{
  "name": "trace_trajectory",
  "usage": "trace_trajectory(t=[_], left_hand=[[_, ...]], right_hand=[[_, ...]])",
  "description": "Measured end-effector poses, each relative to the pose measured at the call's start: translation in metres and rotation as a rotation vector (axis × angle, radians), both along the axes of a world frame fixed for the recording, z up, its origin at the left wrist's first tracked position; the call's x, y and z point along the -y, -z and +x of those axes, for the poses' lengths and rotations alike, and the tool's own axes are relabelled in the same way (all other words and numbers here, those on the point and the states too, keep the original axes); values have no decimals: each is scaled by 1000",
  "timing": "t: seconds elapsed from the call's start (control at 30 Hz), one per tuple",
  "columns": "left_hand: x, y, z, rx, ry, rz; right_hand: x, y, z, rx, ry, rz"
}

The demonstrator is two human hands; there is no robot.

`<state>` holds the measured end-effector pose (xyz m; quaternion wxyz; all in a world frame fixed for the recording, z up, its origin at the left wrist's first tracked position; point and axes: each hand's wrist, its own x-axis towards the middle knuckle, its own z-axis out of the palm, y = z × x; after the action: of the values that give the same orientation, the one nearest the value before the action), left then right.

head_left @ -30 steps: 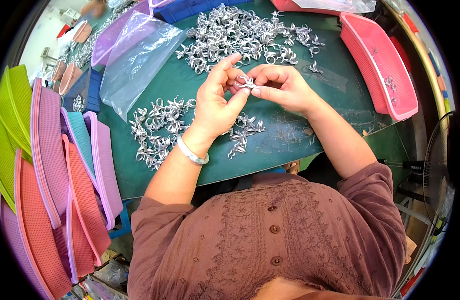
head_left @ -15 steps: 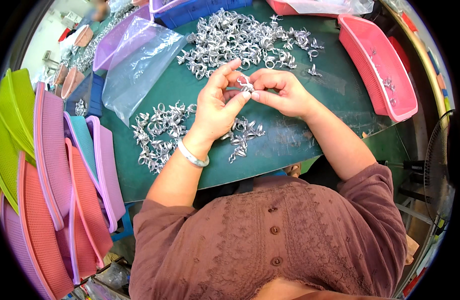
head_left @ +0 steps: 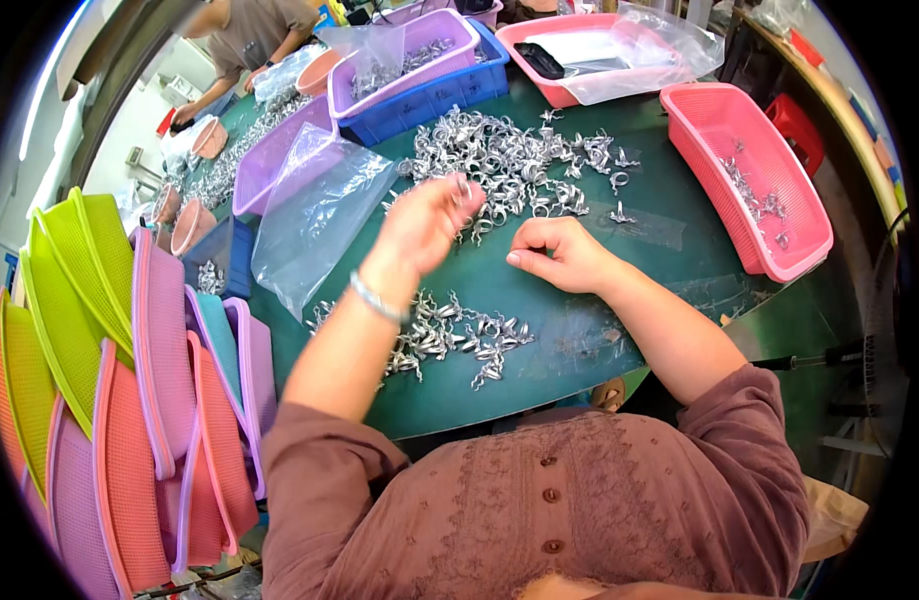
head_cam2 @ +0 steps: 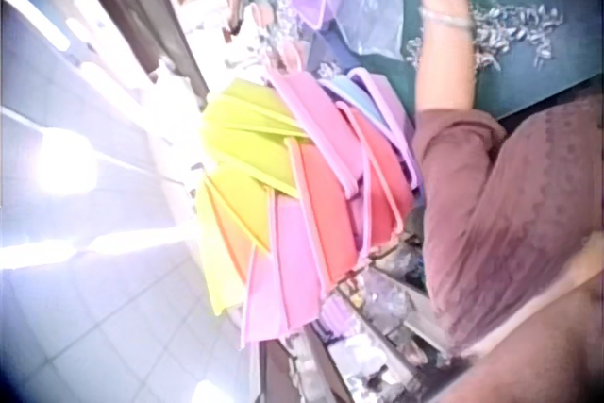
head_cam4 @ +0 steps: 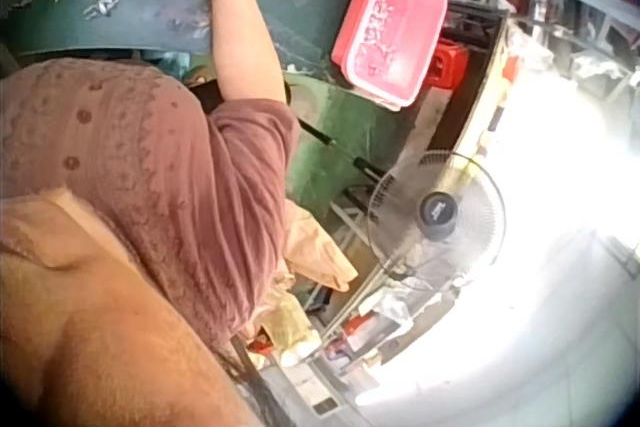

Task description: The person sorts small metal components by hand on a workstation desk, picking them up from a pile and placing them into a pink plastic tray.

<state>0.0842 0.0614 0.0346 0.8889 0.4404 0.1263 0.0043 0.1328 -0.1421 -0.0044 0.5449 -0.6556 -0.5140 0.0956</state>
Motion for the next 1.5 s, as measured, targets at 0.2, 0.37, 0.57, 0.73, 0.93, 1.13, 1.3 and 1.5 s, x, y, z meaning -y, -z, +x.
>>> trace_trajectory(t=[0.2, 0.37, 0.57, 0.73, 0.93, 1.13, 1.3, 1.5], left_hand=[[-48, -86, 128, 164, -121, 138], [-56, -109, 150, 114, -248, 299], [-58, -54, 109, -51, 28, 1129], [-34, -12, 65, 282, 230, 1992], [-1, 12, 58, 186, 7, 2171], [-18, 9, 64, 250, -229, 1861], [4, -11, 15, 42, 98, 894], [31, -9, -44, 61, 234, 742]], right_hand=[[4, -1, 5, 76, 1, -35], [4, 2, 10, 96, 2, -53], [5, 1, 9, 82, 12, -71], [4, 2, 8, 78, 21, -62], [5, 0, 9, 72, 37, -90], [2, 5, 11, 47, 90, -19], [1, 1, 7, -58, 202, 34], [-1, 1, -4, -285, 3, 103]])
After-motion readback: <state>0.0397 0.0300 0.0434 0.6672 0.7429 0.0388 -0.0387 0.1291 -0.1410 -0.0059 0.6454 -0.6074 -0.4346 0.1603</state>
